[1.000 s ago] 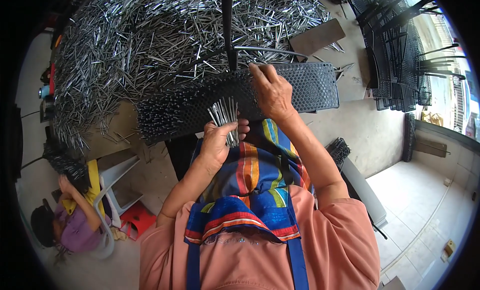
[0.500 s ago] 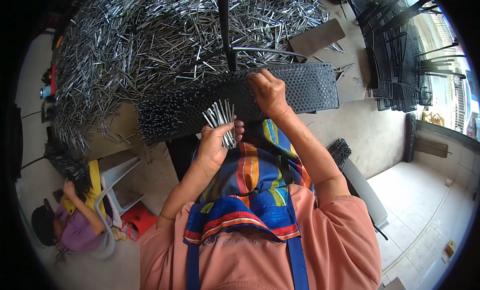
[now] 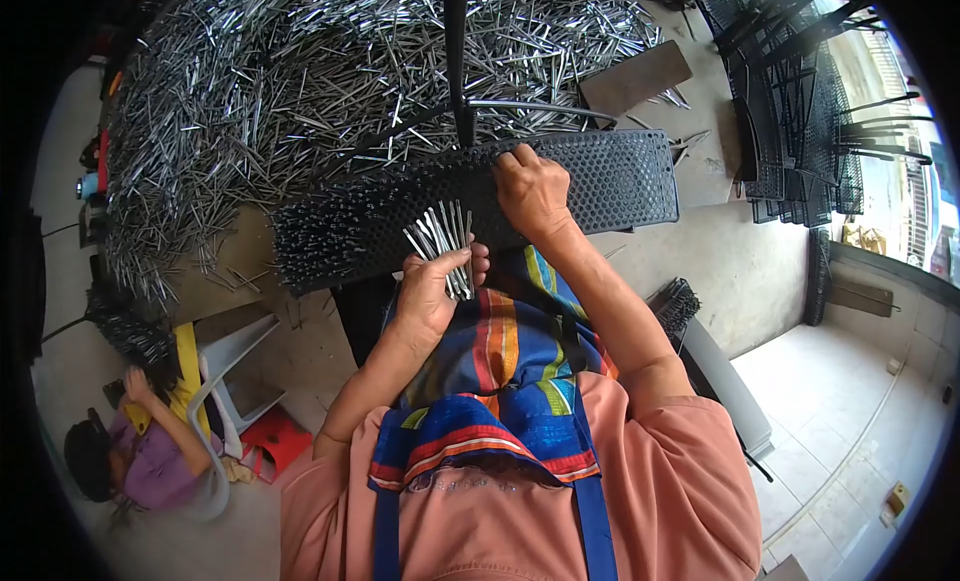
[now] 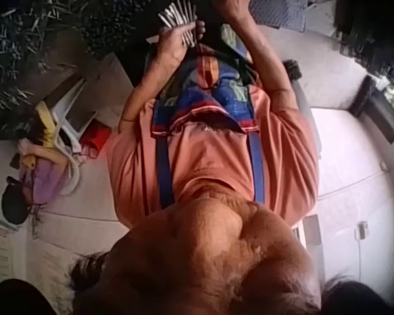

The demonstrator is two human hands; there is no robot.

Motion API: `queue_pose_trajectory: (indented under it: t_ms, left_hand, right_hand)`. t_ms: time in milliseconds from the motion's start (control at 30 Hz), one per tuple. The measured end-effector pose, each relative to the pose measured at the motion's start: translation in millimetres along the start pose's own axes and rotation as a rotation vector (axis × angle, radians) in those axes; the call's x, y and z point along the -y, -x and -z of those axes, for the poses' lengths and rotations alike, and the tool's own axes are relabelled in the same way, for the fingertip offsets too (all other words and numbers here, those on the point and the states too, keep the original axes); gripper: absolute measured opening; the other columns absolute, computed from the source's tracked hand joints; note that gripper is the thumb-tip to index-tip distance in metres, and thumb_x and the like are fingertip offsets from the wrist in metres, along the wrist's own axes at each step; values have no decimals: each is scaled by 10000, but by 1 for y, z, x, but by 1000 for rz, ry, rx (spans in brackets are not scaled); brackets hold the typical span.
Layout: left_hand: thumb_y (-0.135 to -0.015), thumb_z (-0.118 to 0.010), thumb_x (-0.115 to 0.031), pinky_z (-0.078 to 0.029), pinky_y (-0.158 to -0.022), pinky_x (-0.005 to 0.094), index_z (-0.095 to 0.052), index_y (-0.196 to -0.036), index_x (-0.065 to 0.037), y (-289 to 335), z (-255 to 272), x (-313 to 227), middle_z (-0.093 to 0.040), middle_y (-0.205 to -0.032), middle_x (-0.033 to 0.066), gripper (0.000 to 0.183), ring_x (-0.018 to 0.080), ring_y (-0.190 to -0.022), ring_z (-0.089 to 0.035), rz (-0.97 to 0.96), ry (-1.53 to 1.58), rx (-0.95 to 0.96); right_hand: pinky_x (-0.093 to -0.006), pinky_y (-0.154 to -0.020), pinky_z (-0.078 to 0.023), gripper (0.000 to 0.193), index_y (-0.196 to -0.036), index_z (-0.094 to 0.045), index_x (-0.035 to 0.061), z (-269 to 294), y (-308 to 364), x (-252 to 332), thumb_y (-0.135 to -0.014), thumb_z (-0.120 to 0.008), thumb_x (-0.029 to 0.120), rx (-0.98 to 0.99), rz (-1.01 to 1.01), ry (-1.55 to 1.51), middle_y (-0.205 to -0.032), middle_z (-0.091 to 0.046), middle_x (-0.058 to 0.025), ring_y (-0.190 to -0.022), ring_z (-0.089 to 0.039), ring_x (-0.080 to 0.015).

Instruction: Inserting thin metal wires into the holes of a perforated metal plate on a workbench.

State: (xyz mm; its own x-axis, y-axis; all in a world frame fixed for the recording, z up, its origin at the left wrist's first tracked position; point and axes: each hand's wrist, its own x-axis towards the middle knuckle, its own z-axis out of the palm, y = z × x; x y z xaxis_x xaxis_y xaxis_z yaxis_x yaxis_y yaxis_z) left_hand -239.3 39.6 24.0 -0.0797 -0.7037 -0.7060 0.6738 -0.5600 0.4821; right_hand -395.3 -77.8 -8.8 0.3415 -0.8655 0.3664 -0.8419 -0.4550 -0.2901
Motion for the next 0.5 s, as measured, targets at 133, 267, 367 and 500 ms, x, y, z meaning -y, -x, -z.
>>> queue_pose_trajectory:
  t_ms: [133, 267, 367, 500]
  left_hand:
    - [-844, -614, 10, -557, -611, 314, -656, -1020, 13, 2, -4, -1, -713, -869, 138, 181, 210, -706, -690, -11, 35, -20]
    - [-837, -617, 22, -562, -594, 317, -667, -979, 21, 3, -2, -3, -715, -852, 142, 150, 216, -695, -696, -19, 44, -25]
    - [-837, -619, 18, -563, -617, 321, -665, -990, 11, 4, 0, -2, -716, -861, 138, 160, 221, -710, -697, -28, -6, -15]
    - [-836, -625, 24, -568, -582, 316, -677, -950, 26, 2, -5, 5, -716, -838, 143, 125, 219, -684, -700, -17, -14, -27]
  right_hand:
    - [-399, -513, -462, 120, -758, -593, 100, -2, 2, -1, -790, -703, 137, -26, 60, -36, -720, -552, -69, -592, -596, -298]
    - [-388, -501, -446, 106, -781, -606, 89, 24, 7, 1, -775, -711, 107, -68, 110, -63, -704, -543, -66, -566, -571, -287]
    - [-376, -499, -437, 97, -805, -626, 72, 46, 8, 4, -770, -716, 79, -136, 97, -141, -695, -535, -68, -552, -550, -273]
    - [-377, -505, -438, 73, -798, -638, 63, 54, -8, 4, -793, -710, 77, -189, 49, -141, -700, -536, -79, -563, -556, -275]
